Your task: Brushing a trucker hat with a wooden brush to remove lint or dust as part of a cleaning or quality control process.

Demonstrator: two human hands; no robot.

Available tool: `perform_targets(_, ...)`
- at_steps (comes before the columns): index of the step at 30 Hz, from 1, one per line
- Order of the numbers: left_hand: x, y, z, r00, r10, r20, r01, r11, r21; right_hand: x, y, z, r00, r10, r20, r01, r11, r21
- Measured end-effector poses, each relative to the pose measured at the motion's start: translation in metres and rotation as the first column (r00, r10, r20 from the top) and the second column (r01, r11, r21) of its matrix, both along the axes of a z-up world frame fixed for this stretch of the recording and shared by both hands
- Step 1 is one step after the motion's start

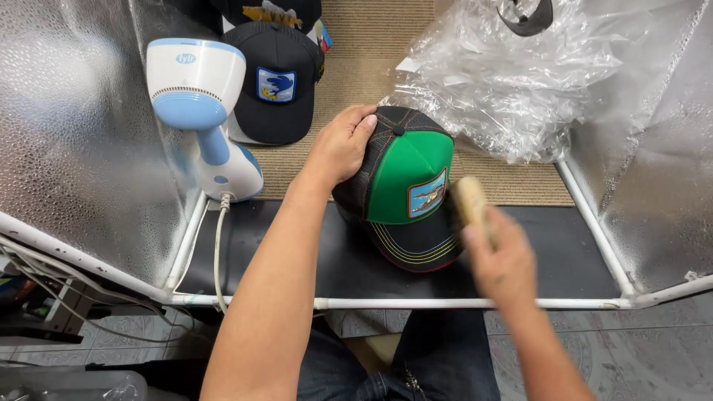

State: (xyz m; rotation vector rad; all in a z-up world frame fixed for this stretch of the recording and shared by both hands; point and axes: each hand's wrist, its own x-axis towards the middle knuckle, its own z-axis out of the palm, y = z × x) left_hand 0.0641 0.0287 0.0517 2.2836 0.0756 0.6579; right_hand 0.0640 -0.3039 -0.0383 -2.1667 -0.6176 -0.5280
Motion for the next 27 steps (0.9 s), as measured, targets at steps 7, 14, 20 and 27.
perform_targets(7,0.002,-0.009,-0.003,0.999,-0.018,-0.047,0.016,0.999,-0.034,-0.083,-0.002,-0.008,0.788,0.563,0.249,-0.463,0.809,-0.362)
perform_targets(14,0.007,-0.003,-0.004,1.000,-0.002,-0.009,0.001,0.999,-0.050,-0.066,0.004,-0.001,0.833,0.483,0.270,-0.410,0.866,-0.285)
perform_targets(20,0.011,0.004,-0.008,0.998,-0.006,0.063,0.005,1.000,0.012,-0.060,0.029,0.007,0.850,0.424,0.312,-0.353,0.899,-0.259)
perform_targets(27,0.000,-0.006,0.001,1.000,-0.014,0.011,0.015,0.998,-0.058,-0.069,0.046,0.035,0.764,0.535,0.360,-0.408,0.833,-0.373)
